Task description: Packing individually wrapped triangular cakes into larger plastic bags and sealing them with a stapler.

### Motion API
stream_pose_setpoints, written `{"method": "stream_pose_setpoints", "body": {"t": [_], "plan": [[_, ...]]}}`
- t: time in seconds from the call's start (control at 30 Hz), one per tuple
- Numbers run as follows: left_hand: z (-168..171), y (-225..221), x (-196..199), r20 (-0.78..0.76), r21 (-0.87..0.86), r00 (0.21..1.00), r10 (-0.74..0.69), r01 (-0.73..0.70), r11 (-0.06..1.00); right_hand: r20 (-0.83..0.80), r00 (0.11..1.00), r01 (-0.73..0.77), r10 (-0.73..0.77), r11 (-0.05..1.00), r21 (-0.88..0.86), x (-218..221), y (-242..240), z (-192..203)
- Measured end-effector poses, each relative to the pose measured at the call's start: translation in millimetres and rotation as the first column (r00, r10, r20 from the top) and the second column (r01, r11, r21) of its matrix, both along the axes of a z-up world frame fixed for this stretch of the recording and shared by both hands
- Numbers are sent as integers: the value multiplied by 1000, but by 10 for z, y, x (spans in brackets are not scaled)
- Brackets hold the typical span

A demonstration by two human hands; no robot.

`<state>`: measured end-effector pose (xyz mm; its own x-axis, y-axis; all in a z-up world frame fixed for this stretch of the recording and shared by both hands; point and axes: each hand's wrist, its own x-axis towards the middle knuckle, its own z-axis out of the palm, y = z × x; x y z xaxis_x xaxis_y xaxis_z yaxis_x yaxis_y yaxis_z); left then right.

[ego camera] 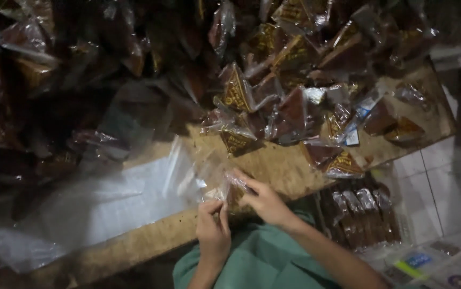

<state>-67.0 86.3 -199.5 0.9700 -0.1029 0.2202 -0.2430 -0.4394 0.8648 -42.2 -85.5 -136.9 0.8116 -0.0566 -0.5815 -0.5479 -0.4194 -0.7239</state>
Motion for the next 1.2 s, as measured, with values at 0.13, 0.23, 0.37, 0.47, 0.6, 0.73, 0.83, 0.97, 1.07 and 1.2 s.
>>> {"method": "stream_pose_setpoints", "body": {"t": [0.13, 0.23, 0.37, 0.47, 0.6, 0.73, 0.83, 0.97, 1.07, 1.2], "plan": [[-41, 41, -60, -184, -19, 981, -54, 51, 999, -26, 885, 451, -465, 844, 291, -83, 302, -150], [171, 3, 2, 42, 205, 994, -104, 93, 974, 149, 984, 104, -100, 994, -15, -77, 324, -76], [605, 35, 425, 145, 542, 957, -250, 134, 829, 444, 896, 138, -10, 956, -257, 178, 27, 255], [541, -130, 953, 176, 654, 946, -271, 93, 750, 526, 711, 171, 467, 610, -773, 623, -178, -315], [367, -552, 1781, 188, 680, 904, -384, 162, 715, 426, 766, 62, 481, 604, -794, 295, -142, -704], [295, -692, 1889, 103, 704, 938, -330, 166, 690, 542, 819, 251, 185, 735, -630, 223, -247, -578], [730, -663, 1444, -217, 416, 952, -218, 292, 861, 474, 786, 423, -397, 904, 56, 330, -218, -147], [572, -508, 930, 84, 565, 988, -132, 62, 823, 405, 755, 400, -516, 851, 340, 327, -18, -86], [754, -213, 742, -164, 543, 986, -10, 99, 834, 591, 807, 237, 6, 913, -332, 320, -214, -311], [285, -184, 572, -176, 571, 978, -110, 193, 798, 320, 930, 57, 179, 792, -608, 58, -341, -419]]}}
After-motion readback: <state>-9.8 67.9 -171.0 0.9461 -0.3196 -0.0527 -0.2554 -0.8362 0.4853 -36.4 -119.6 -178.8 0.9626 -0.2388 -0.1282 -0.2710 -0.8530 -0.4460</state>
